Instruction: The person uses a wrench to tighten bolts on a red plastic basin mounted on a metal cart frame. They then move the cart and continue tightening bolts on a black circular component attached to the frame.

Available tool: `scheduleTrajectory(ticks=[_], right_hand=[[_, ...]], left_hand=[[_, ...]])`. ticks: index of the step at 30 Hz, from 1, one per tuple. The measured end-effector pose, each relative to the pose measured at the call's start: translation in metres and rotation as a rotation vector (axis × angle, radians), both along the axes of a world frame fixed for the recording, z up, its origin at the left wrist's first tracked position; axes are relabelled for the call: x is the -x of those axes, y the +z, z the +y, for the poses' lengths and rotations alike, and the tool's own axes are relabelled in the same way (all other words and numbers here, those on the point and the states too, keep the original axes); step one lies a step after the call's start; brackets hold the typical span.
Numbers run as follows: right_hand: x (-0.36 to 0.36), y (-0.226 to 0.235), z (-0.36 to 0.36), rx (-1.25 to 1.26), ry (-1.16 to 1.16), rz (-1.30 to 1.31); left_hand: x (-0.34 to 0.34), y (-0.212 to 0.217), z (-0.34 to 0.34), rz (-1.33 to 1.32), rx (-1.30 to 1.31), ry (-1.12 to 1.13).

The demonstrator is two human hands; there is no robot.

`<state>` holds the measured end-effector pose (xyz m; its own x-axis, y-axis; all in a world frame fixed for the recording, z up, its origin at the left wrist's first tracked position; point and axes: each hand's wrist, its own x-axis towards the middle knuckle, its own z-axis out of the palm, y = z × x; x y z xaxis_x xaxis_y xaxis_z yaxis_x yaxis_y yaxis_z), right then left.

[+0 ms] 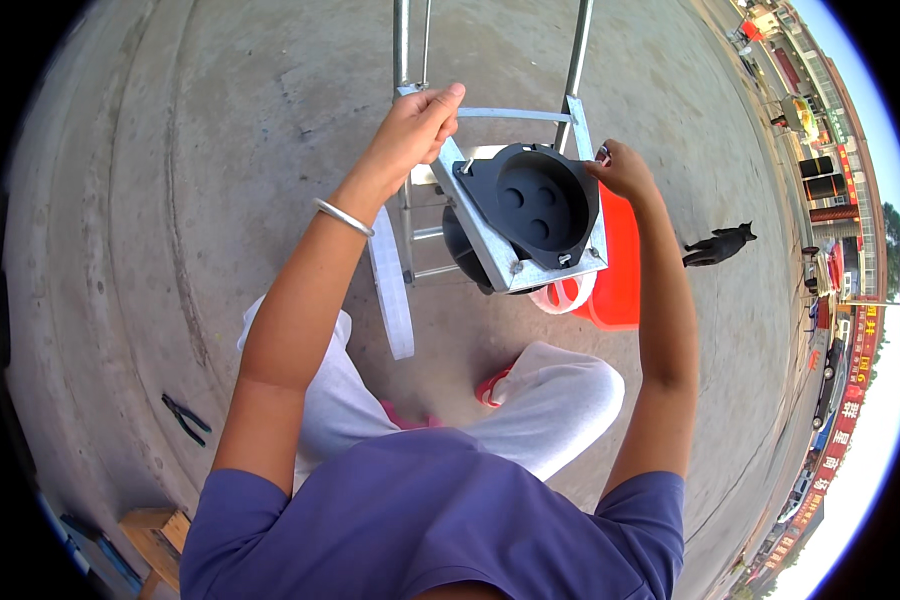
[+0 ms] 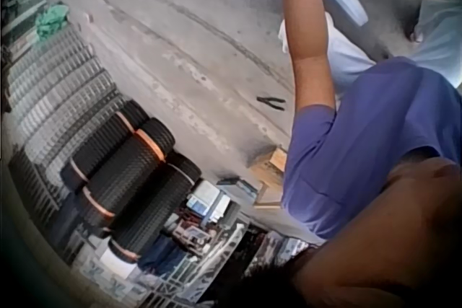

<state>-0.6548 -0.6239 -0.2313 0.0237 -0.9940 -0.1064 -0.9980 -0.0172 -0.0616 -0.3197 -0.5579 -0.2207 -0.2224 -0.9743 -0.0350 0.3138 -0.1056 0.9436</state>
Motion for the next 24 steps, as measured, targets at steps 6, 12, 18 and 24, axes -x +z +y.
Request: scheduleTrajectory(ticks=[6,12,18,24], right_hand=[[0.005,0.007,0.000,-0.098,0.080,-0.147],[0.006,0.012,0.000,-0.131,0.077,-0.148],[0.005,0.008,-0.002,-0.051,0.010,-0.028],[-0.012,0.014,0.000,-0.059,-0.145,0.095]], left_hand=[[0.002,0.000,0.000,0.007,0.001,-0.005],[0.002,0.000,0.000,0.001,0.009,-0.002],[0.003,0.000,0.000,-0.004,0.001,-0.003],[0.002,0.001,0.001,-0.005,-0.001,0.002]])
